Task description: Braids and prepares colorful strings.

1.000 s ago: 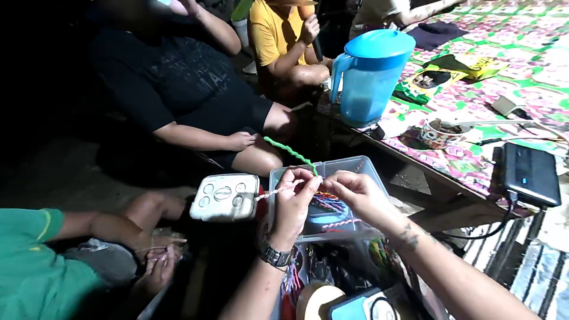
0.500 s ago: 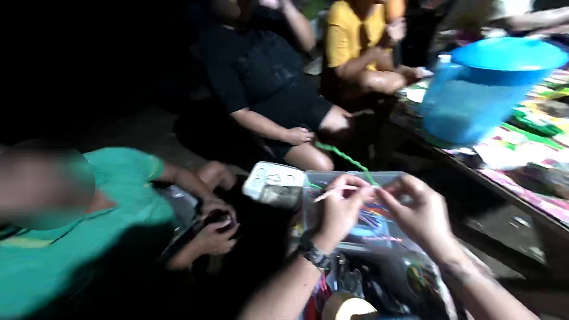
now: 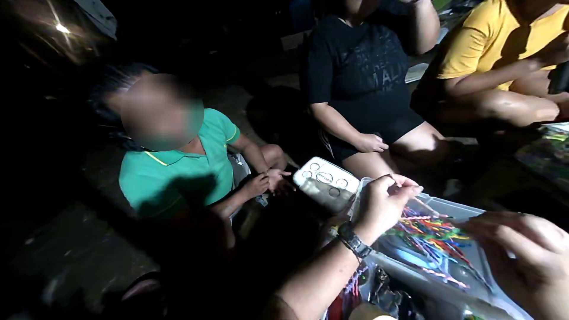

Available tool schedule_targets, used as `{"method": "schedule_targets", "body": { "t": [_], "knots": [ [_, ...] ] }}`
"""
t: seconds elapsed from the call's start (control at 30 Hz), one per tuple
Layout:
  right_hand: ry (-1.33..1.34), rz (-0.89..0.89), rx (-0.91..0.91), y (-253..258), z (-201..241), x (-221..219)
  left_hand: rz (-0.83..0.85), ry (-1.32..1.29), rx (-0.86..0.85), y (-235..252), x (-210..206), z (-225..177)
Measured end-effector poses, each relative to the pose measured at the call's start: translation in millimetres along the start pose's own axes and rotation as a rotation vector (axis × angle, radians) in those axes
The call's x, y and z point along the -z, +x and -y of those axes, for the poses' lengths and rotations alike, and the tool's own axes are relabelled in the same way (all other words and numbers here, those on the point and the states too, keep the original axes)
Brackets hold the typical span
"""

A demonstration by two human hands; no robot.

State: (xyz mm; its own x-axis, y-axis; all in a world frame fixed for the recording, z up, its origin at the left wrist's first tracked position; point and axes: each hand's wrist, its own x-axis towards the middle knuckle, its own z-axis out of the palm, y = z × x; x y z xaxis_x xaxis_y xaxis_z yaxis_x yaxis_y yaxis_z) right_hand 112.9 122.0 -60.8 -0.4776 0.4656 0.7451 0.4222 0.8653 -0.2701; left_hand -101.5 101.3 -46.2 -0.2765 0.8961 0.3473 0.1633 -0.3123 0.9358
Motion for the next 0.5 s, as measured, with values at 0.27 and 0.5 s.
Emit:
{"method": "schedule_targets", "body": {
  "t": [0.27, 0.5],
  "knots": [
    [0.803, -0.385, -0.552, -7, 2, 4, 0.008, -0.613, -0.129, -17, -32, -11],
    [0.891, -0.225, -0.604, -23, 16, 17, 0.383, -0.541, -0.083, -30, -62, -17]
  ]
}}
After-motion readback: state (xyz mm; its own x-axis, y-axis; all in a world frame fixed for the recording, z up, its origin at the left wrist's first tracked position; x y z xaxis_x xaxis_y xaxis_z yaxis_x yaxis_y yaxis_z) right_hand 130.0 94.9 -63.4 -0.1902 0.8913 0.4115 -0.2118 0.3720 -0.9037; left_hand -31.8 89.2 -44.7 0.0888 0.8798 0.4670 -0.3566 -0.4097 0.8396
